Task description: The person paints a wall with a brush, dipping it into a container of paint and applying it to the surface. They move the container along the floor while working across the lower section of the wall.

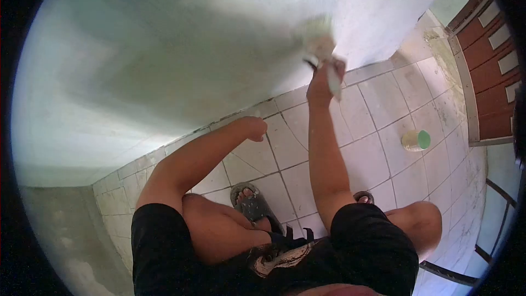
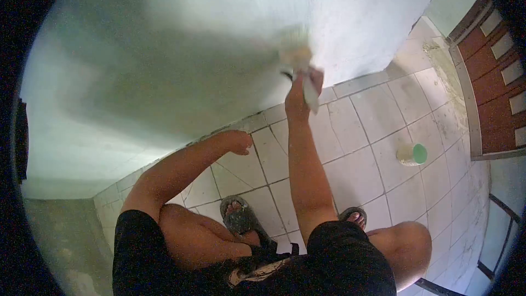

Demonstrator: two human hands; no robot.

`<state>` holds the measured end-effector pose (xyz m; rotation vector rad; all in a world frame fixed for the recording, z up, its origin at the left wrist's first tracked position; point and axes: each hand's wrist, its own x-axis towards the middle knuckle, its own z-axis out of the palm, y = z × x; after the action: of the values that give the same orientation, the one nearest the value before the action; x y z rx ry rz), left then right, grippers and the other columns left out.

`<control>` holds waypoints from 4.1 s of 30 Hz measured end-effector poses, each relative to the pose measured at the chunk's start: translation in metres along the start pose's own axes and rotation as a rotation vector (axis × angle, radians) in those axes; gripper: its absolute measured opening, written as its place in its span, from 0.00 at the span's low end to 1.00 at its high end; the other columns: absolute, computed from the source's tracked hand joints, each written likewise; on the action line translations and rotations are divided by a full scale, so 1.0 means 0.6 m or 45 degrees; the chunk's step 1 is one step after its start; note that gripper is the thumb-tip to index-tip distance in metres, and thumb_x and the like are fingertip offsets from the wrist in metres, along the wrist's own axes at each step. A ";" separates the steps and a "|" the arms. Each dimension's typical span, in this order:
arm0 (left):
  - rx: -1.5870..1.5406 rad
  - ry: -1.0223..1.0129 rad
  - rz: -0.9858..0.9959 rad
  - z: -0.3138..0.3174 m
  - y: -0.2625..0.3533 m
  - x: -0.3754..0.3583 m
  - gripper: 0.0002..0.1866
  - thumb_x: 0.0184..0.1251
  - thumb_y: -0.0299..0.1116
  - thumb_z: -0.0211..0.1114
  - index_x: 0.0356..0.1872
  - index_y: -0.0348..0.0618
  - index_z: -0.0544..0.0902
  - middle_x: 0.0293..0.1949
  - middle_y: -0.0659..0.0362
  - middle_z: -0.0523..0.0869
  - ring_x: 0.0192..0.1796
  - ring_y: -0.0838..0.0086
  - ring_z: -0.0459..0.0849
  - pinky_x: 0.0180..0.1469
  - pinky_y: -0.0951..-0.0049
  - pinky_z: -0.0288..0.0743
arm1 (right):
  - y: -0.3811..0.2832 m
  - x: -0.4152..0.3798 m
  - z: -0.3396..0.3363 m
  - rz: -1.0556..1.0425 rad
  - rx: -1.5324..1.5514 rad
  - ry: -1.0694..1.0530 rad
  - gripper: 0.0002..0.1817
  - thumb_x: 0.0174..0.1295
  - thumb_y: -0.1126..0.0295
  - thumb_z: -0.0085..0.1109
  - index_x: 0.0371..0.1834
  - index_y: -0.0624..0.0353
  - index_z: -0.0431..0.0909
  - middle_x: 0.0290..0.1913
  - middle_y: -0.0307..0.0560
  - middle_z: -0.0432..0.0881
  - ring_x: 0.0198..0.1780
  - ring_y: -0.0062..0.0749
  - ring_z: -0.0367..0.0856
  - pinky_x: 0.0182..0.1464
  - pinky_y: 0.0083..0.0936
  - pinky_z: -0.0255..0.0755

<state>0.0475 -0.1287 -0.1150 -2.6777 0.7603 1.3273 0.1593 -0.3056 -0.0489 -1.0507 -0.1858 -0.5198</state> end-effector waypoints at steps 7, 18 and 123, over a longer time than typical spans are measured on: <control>-0.009 -0.049 -0.059 -0.016 0.007 -0.009 0.18 0.55 0.42 0.62 0.42 0.40 0.79 0.37 0.48 0.82 0.42 0.54 0.80 0.43 0.56 0.74 | 0.167 -0.154 -0.167 0.596 -0.095 0.169 0.05 0.58 0.77 0.47 0.36 0.58 0.64 0.37 0.44 0.70 0.37 0.28 0.74 0.37 0.27 0.77; 0.023 0.038 0.050 0.016 -0.006 -0.005 0.14 0.51 0.38 0.61 0.33 0.39 0.82 0.33 0.48 0.83 0.39 0.55 0.81 0.41 0.59 0.76 | 0.187 -0.129 -0.141 0.416 -0.595 0.138 0.04 0.53 0.74 0.52 0.28 0.60 0.68 0.25 0.42 0.73 0.28 0.25 0.75 0.30 0.24 0.72; 0.080 -0.139 -0.027 0.027 0.057 0.011 0.14 0.51 0.39 0.59 0.33 0.39 0.82 0.33 0.47 0.82 0.39 0.54 0.81 0.41 0.59 0.75 | -0.183 0.073 0.046 -0.094 0.190 0.095 0.12 0.62 0.74 0.50 0.47 0.66 0.69 0.41 0.49 0.76 0.42 0.33 0.78 0.41 0.31 0.79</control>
<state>0.0234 -0.1573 -0.1244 -2.5347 0.7464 1.4064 0.1459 -0.3385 0.0669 -0.8802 -0.1954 -0.6020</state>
